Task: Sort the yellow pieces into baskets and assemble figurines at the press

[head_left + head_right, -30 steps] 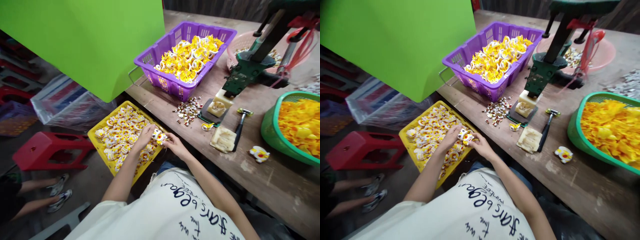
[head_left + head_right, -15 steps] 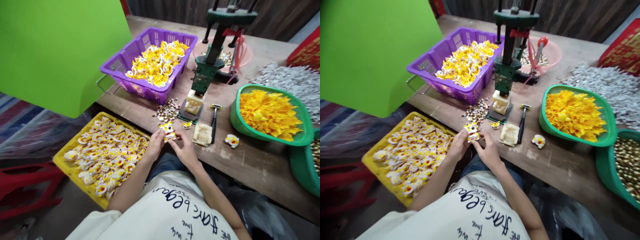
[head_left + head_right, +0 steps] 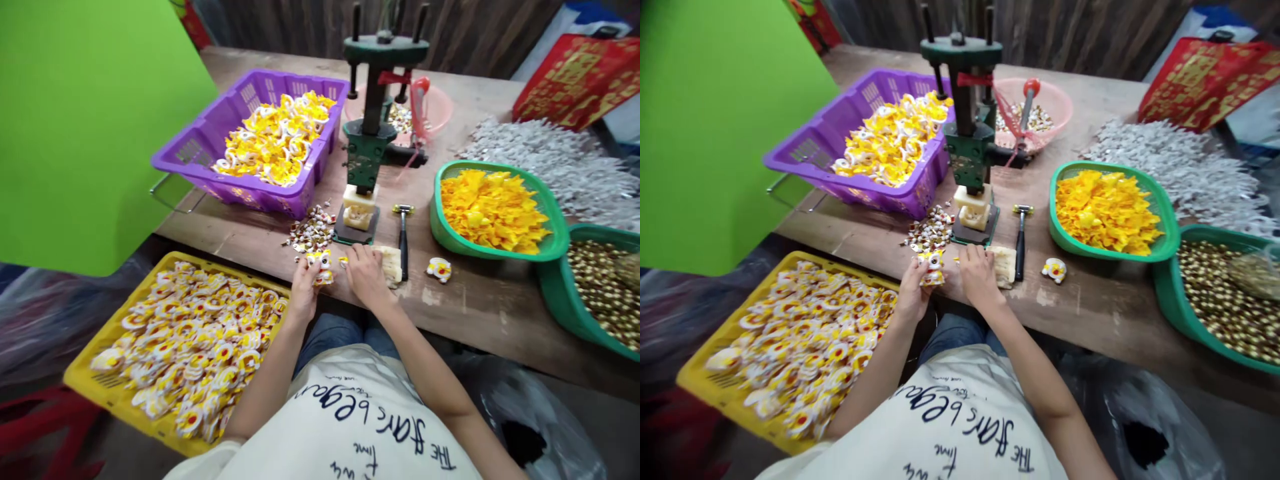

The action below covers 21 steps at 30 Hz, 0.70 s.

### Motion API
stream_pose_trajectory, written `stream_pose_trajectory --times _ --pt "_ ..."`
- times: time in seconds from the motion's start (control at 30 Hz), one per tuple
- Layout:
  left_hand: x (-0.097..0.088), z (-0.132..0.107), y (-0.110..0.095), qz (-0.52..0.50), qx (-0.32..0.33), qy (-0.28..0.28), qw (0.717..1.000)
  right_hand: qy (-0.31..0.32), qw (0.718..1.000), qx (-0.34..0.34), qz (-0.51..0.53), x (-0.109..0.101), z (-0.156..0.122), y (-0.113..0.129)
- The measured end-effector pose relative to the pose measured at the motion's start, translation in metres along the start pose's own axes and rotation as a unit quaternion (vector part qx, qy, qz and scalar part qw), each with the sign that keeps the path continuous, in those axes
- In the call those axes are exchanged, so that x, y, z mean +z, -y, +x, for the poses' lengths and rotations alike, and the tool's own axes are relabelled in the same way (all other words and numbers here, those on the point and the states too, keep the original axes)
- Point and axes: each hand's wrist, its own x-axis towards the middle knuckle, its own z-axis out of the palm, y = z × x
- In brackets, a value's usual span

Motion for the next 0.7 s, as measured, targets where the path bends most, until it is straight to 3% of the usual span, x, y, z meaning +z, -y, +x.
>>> stream_pose_trajectory --times 0.2,0.4,0.7 --pt "-0.001 0.003 0.003 -0.017 0.002 0.045 0.999 0.021 0.999 0.009 0.041 -0.001 -0.003 -0.013" --pt "0.0 0.0 0.006 -0.042 0.014 0.072 0.996 -0.057 0.984 0.003 0.167 0.002 -0.009 -0.021" --pt "0.008 -0.01 -0.006 -0.121 -0.07 0.107 0.984 -0.007 0.996 -0.01 0.084 0.008 -0.006 -0.014"
